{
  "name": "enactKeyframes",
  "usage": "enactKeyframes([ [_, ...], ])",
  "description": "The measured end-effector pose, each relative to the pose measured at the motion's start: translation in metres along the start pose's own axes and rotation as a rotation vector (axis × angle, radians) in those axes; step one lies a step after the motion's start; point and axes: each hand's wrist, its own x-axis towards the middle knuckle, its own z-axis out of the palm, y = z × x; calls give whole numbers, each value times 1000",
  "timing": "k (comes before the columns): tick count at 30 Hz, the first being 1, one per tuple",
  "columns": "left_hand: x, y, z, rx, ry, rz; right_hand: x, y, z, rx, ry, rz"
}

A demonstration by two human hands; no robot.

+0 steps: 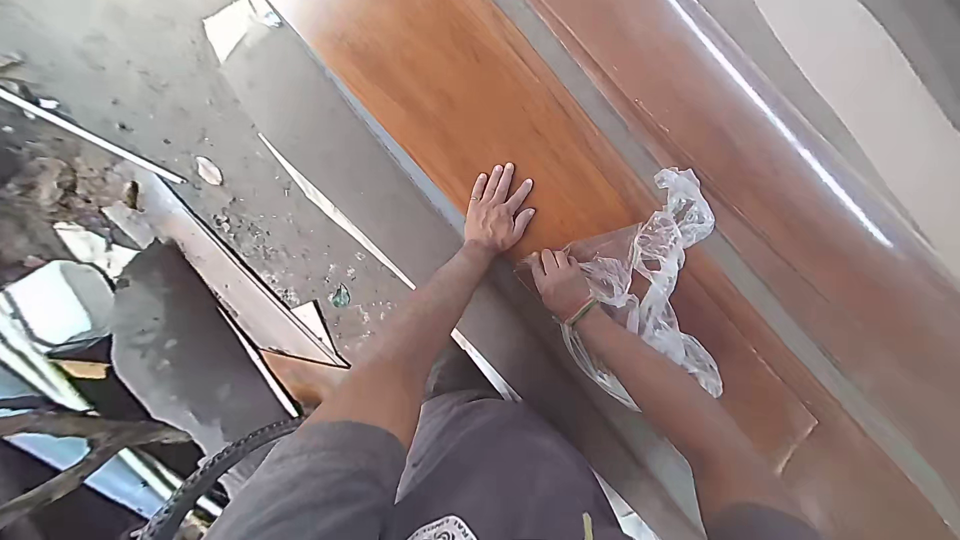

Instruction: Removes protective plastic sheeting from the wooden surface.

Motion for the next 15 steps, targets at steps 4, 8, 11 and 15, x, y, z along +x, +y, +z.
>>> enactKeyframes([
  [4,1,-1,1,10,-23,-8,28,10,-19,81,-233,-74],
  [8,3,-2,1,15,-20,-10,20,25,-39,165,-324,-160],
  [11,3,-1,0,15,-28,-13,1,31,-48,177,-219,-185],
  [15,4,-1,-2,11,-35,-10,-26,39,-65,197,-167,-189],
])
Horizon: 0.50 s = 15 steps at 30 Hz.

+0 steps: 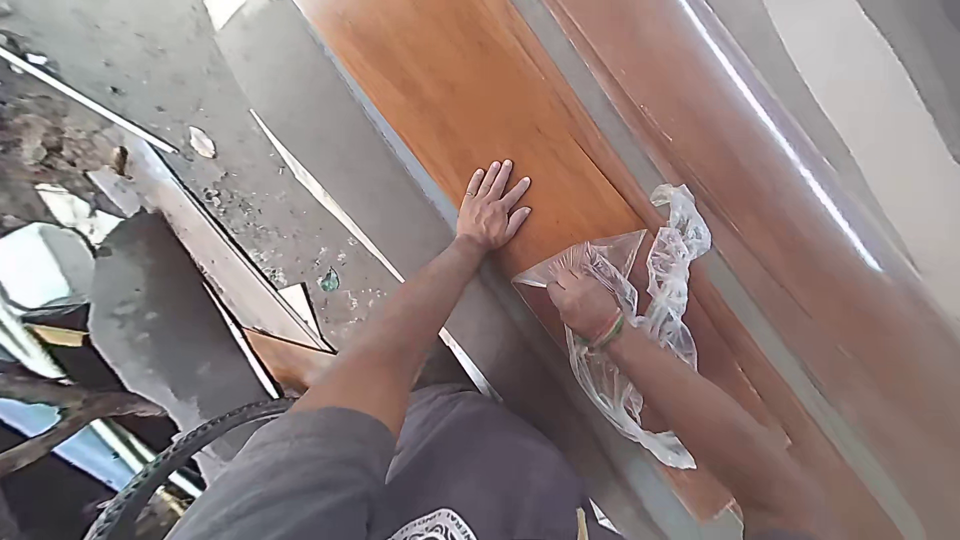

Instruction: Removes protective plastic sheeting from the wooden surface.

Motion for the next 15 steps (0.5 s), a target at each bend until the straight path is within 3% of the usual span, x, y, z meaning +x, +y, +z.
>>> enactKeyframes([
  [7,-1,1,-3,-6,5,6,-48,-4,-14,-25,137,-27],
  [15,-2,4,-5,-13,-15,-1,-90,-9,-29,-47,134,-27],
])
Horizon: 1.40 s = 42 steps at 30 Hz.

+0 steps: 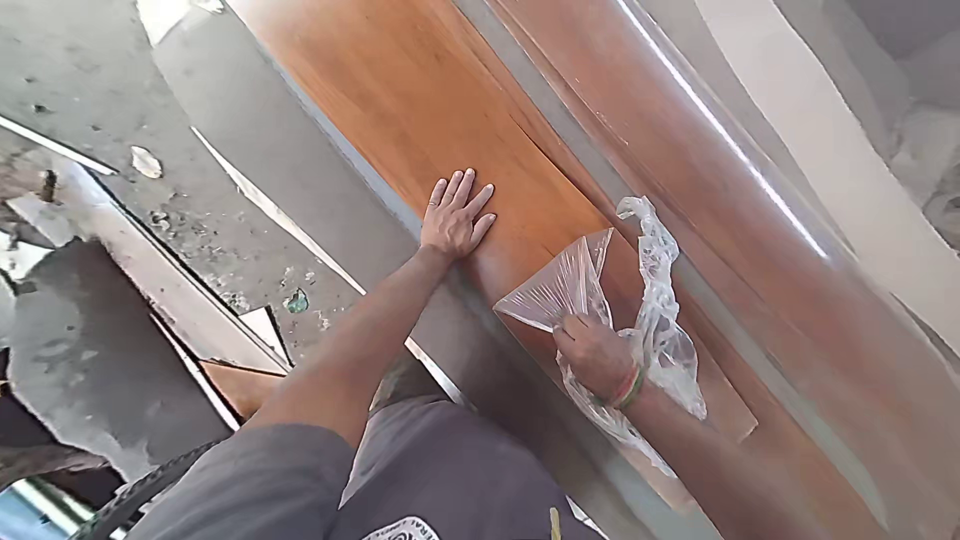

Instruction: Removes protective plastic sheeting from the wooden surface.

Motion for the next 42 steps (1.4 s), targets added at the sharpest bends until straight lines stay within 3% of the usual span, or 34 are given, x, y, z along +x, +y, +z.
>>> enactKeyframes([
  [15,0,0,-1,23,-4,24,-50,-17,-14,-105,-21,124],
  [17,-1,0,-2,29,9,30,-53,-17,-12,25,57,225],
  [20,3,1,-4,23,0,33,-63,-16,-17,304,370,475],
  [22,4,6,-8,15,-45,-1,-61,-12,-22,231,572,626],
  [23,4,13,-12,10,-102,-43,-56,-6,-21,171,562,723],
  [26,12,57,-37,-116,-168,-175,-13,20,4,223,268,1072],
  [29,22,113,-34,-197,-42,-68,39,46,38,201,34,1334],
  [32,34,149,-5,-156,-66,26,66,47,59,234,-25,1526],
  [38,38,161,33,8,-50,5,67,53,49,444,-213,1424],
  [42,38,159,33,22,-36,-13,52,62,39,721,-78,1307],
])
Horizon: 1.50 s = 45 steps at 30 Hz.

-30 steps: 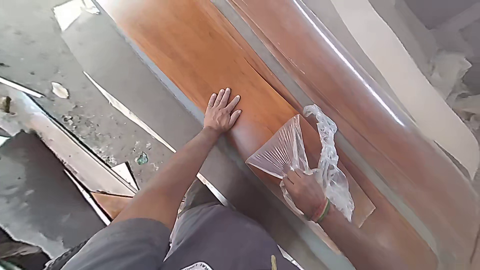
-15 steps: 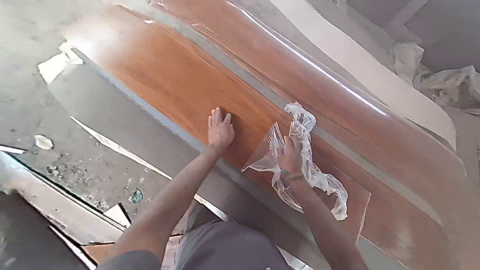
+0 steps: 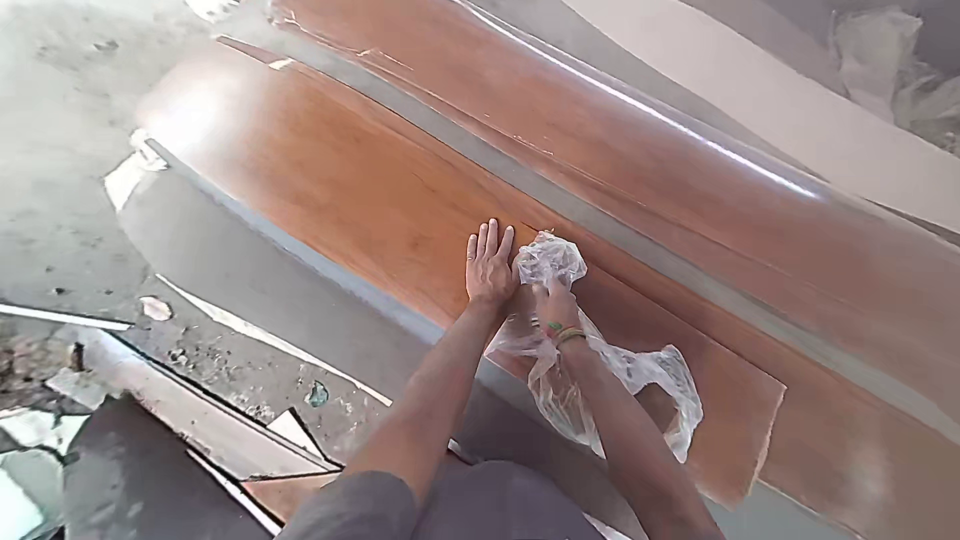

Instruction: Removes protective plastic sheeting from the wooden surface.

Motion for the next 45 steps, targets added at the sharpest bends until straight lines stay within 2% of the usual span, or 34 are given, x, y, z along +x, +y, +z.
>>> enactKeyframes([
  [6,1,0,3,3,-6,-3,-36,48,11,383,154,-64],
  [14,2,-3,7,10,41,23,-93,89,10,607,285,-52],
  [33,0,-5,9,-11,5,35,-195,132,-19,664,467,-28],
  [45,2,-5,9,1,-8,24,-234,158,-39,607,556,-62],
])
